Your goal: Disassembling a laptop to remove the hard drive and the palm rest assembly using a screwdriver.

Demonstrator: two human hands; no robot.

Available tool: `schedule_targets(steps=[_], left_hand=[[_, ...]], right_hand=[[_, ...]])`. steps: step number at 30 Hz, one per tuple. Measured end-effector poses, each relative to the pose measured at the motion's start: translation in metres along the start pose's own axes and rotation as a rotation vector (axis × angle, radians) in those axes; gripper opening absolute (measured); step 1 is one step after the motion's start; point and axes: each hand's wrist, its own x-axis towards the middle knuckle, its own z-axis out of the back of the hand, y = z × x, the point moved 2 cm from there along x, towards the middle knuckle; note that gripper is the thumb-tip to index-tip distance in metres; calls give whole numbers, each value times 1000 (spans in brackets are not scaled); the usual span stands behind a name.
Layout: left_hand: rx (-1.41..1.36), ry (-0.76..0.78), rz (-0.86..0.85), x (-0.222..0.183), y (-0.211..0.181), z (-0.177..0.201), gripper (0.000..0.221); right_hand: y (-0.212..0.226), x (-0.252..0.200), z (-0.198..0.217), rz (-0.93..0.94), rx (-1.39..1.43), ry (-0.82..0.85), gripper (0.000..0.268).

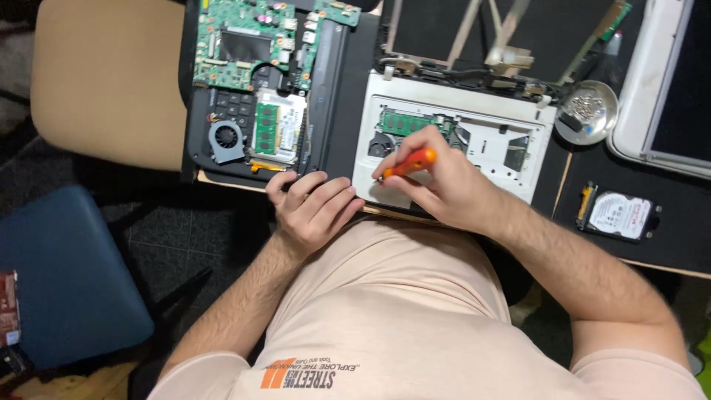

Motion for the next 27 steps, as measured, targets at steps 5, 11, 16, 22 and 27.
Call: schedule_targets(steps=[5, 11, 16, 22, 27], left_hand=[[-52, -50, 34, -11, 6, -6, 14], [-59, -57, 54, -16, 7, -9, 23], [-39, -45, 49, -18, 10, -12, 32], [-15, -5, 22, -20, 11, -16, 32], [3, -12, 30, -32, 17, -22, 35]], right_hand=[[-2, 18, -15, -24, -114, 167, 31], [-14, 15, -23, -75, -264, 283, 29], [-14, 15, -29, -34, -323, 304, 27], [-10, -7, -63, 529, -837, 171, 27], [5, -6, -78, 597, -944, 133, 26]])
